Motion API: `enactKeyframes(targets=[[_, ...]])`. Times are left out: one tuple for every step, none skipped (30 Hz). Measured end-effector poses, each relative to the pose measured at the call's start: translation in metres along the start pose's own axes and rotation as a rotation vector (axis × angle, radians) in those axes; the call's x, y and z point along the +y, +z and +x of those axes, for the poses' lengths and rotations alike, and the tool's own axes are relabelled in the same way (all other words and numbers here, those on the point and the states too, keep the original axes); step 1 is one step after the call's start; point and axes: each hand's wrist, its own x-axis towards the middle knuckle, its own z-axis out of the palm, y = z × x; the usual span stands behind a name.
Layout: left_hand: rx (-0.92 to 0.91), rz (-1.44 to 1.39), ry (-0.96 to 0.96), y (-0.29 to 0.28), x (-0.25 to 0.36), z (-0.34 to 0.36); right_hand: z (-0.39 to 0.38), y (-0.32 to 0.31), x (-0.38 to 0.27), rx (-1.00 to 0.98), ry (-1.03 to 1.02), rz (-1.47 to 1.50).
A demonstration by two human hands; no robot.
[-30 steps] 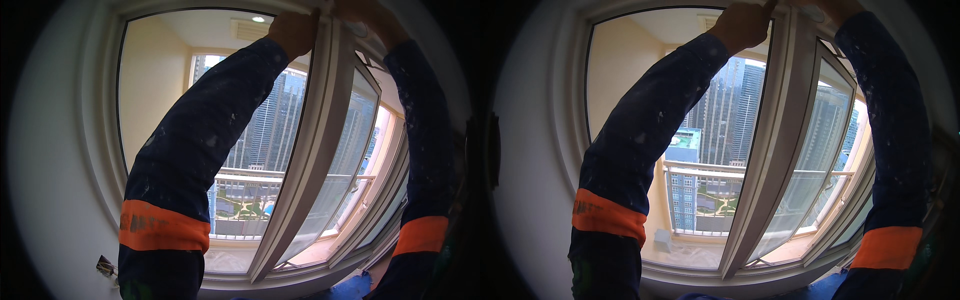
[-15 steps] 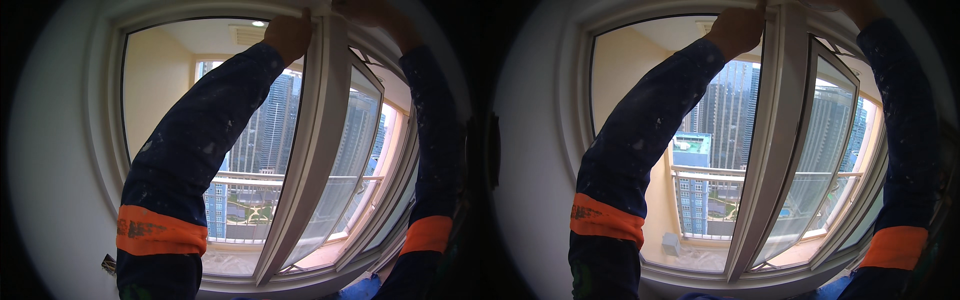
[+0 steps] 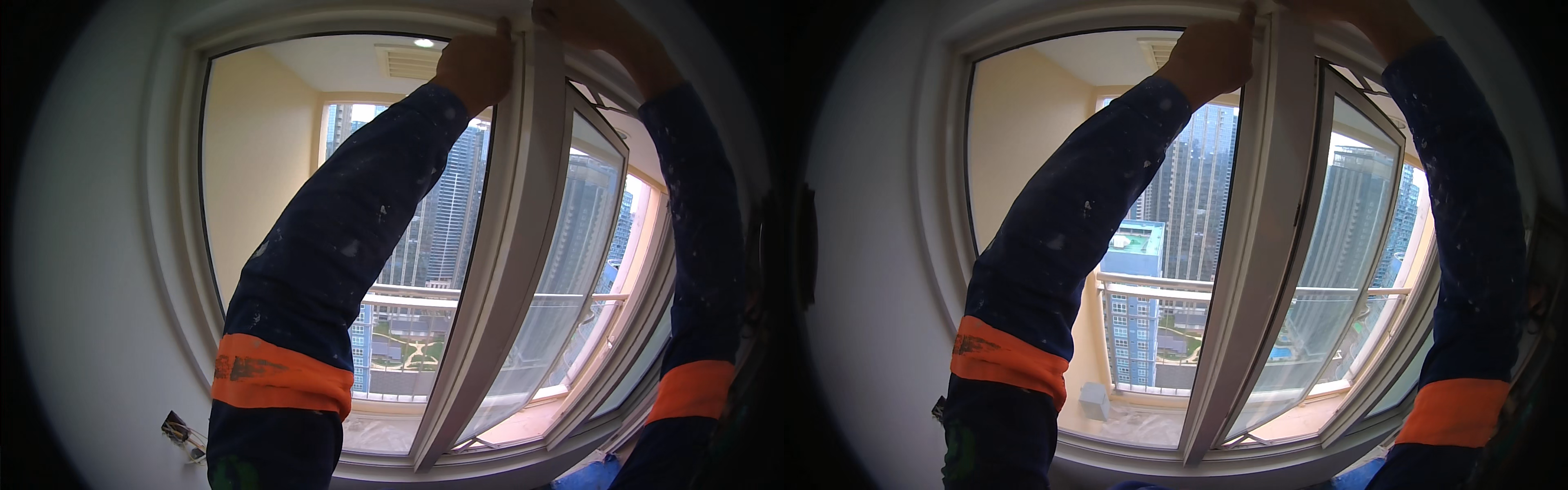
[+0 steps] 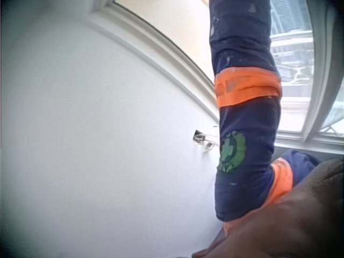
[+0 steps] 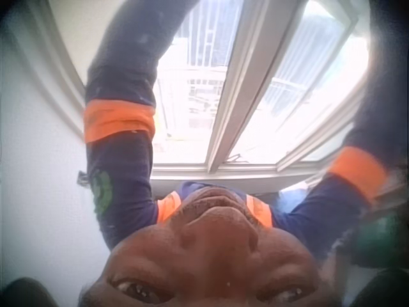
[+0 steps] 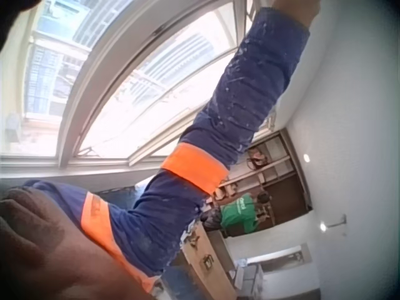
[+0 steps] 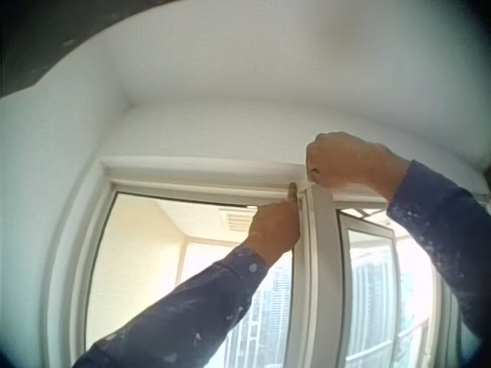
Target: The person installs a white plastic cable trunking along the top frame of a window. They use a roll of white tape to secure the trunking to the wall and window frame, smoothing it down with their hands. The person also handles yellow electrical cables, organizing them into the trunking.
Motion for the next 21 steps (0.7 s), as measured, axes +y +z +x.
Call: enactKeyframes(targets=[[0.009, -0.037, -0.018, 0.001, 0.001, 0.0, 0.001, -0.002, 0.0, 0.021, -0.027, -0.018], [0.018, -0.076, -0.037, 0.005, 0.001, -0.001, 0.0, -0.009, -0.005, -0.012, 0.007, 0.005], [0.027, -0.114, -0.056, 0.006, 0.002, 0.0, -0.002, -0.023, -0.014, -0.044, 0.041, 0.028], [0.007, -0.122, -0.067, 0.008, 0.003, 0.0, -0.003, -0.03, -0.02, -0.075, 0.075, 0.051], [-0.012, -0.13, -0.075, 0.007, 0.005, 0.002, 0.0, -0.032, -0.021, -0.086, 0.08, 0.041], [-0.032, -0.138, -0.082, 0.006, 0.008, 0.004, 0.005, -0.031, -0.021, -0.097, 0.085, 0.031], [-0.025, -0.17, -0.086, 0.005, 0.01, 0.005, 0.007, -0.032, -0.021, -0.108, 0.091, 0.021], [-0.021, -0.2, -0.092, 0.007, 0.011, 0.004, 0.009, -0.031, -0.024, -0.126, 0.122, 0.04], [-0.017, -0.23, -0.098, 0.008, 0.012, 0.004, 0.011, -0.032, -0.027, -0.144, 0.154, 0.058], [0.031, -0.265, -0.104, 0.009, 0.015, 0.004, 0.012, -0.032, -0.029, -0.161, 0.186, 0.077], [0.08, -0.296, -0.108, 0.013, 0.017, 0.005, 0.011, -0.034, -0.03, -0.171, 0.19, 0.085], [0.128, -0.326, -0.113, 0.016, 0.017, 0.005, 0.009, -0.038, -0.032, -0.181, 0.194, 0.092], [0.103, -0.285, -0.09, 0.018, 0.014, 0.006, 0.008, -0.04, -0.033, -0.191, 0.198, 0.101], [0.08, -0.248, -0.067, 0.019, 0.013, 0.007, 0.009, -0.04, -0.032, -0.196, 0.176, 0.102], [0.056, -0.209, -0.045, 0.02, 0.011, 0.008, 0.009, -0.039, -0.029, -0.2, 0.153, 0.104], [0.022, -0.194, -0.048, 0.02, 0.009, 0.009, 0.011, -0.038, -0.026, -0.204, 0.13, 0.107], [-0.011, -0.185, -0.051, 0.017, 0.011, 0.01, 0.014, -0.033, -0.024, -0.195, 0.141, 0.089], [-0.044, -0.175, -0.053, 0.014, 0.012, 0.01, 0.018, -0.026, -0.023, -0.186, 0.152, 0.071], [-0.026, -0.201, -0.046, 0.011, 0.011, 0.009, 0.021, -0.022, -0.021, -0.176, 0.163, 0.055], [-0.015, -0.221, -0.041, 0.009, 0.007, 0.005, 0.022, -0.019, -0.022, -0.184, 0.17, 0.057], [-0.004, -0.24, -0.036, 0.007, 0.003, 0.001, 0.023, -0.017, -0.024, -0.191, 0.176, 0.06]])
